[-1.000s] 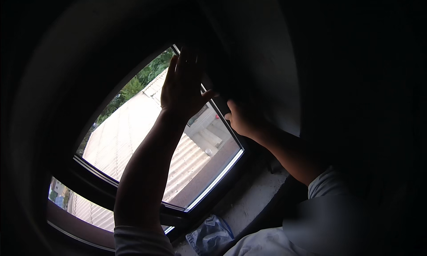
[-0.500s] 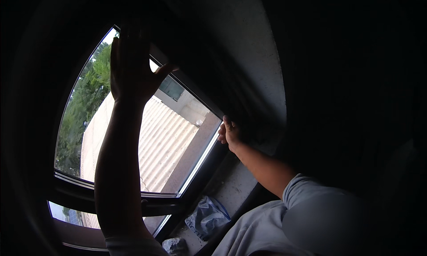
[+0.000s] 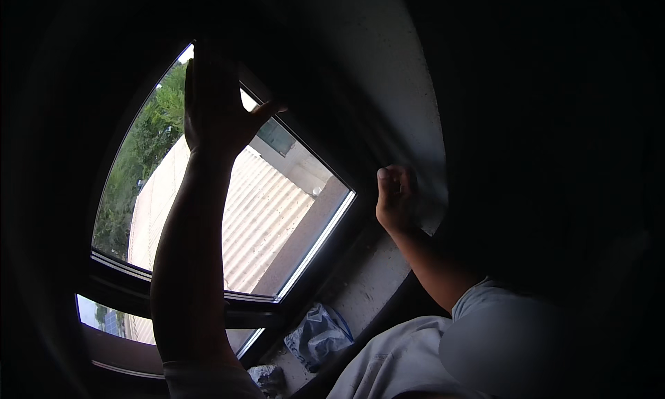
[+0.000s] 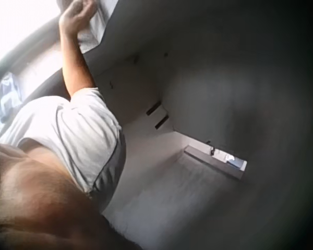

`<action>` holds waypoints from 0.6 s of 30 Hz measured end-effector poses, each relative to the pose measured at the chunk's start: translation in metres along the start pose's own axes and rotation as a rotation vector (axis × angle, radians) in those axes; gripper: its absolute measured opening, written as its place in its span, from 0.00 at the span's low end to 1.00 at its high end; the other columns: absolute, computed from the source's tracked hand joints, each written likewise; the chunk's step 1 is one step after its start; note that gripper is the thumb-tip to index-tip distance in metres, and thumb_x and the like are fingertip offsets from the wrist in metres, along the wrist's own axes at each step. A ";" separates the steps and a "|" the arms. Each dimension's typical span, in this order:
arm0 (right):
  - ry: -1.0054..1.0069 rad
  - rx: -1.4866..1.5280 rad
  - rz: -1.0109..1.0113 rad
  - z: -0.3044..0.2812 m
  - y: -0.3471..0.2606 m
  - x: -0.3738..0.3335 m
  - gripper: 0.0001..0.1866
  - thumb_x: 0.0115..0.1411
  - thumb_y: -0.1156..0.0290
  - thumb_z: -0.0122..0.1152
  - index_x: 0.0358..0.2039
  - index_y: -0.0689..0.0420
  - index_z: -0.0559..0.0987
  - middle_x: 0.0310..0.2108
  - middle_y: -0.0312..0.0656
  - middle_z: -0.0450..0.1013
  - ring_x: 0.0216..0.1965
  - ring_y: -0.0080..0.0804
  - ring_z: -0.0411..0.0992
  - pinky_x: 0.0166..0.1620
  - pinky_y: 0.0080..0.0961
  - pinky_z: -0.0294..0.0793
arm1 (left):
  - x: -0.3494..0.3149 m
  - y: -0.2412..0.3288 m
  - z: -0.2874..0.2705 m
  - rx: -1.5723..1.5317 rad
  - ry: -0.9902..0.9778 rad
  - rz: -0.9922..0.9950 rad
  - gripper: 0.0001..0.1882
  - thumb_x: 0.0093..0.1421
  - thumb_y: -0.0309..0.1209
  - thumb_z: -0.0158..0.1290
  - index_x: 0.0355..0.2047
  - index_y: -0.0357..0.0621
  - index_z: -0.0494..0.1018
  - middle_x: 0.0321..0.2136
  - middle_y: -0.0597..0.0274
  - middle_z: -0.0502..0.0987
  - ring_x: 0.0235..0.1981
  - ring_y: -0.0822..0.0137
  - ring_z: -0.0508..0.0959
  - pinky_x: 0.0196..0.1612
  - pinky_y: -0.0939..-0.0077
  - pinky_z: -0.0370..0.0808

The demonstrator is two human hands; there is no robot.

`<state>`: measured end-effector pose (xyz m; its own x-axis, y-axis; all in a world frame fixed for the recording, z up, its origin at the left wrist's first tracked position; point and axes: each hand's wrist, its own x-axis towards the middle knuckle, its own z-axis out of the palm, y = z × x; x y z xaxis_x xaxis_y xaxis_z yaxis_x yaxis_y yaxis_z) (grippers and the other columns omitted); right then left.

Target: The person installs small hardware pieces into the upper frame of a window using a screwdriver. They repeatedly pick up pieces from the windowsill, align them in the frame, and tighten them. The window remains open during the process.

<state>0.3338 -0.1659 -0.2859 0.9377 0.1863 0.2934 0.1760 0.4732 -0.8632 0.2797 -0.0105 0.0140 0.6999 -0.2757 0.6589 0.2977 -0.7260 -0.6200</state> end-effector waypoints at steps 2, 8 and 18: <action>0.081 -0.263 -0.356 0.003 0.014 0.024 0.21 0.71 0.51 0.54 0.39 0.61 0.74 0.33 0.44 0.72 0.32 0.37 0.72 0.37 0.33 0.70 | 0.003 -0.006 -0.011 -0.008 -0.094 -0.050 0.65 0.41 0.61 0.72 0.73 0.48 0.52 0.71 0.43 0.54 0.71 0.47 0.58 0.69 0.49 0.63; -0.251 -0.514 -0.050 0.017 0.049 0.013 0.25 0.69 0.50 0.55 0.49 0.62 0.78 0.40 0.55 0.79 0.45 0.52 0.78 0.46 0.44 0.77 | -0.012 -0.026 -0.083 -0.403 -0.458 -0.173 0.52 0.56 0.53 0.66 0.73 0.49 0.53 0.72 0.51 0.56 0.73 0.49 0.55 0.72 0.50 0.58; -0.360 -0.370 -0.642 0.009 -0.062 -0.059 0.10 0.68 0.74 0.47 0.47 0.63 0.73 0.47 0.57 0.72 0.42 0.50 0.71 0.43 0.40 0.72 | -0.130 -0.052 -0.259 0.017 -0.325 -0.056 0.21 0.50 0.29 0.68 0.45 0.44 0.77 0.52 0.52 0.78 0.58 0.50 0.75 0.63 0.52 0.70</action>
<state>0.2649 -0.1989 -0.2463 0.4788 0.2704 0.8352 0.7913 0.2791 -0.5440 0.0051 -0.1001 0.0706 0.8519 -0.0175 0.5234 0.3510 -0.7227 -0.5955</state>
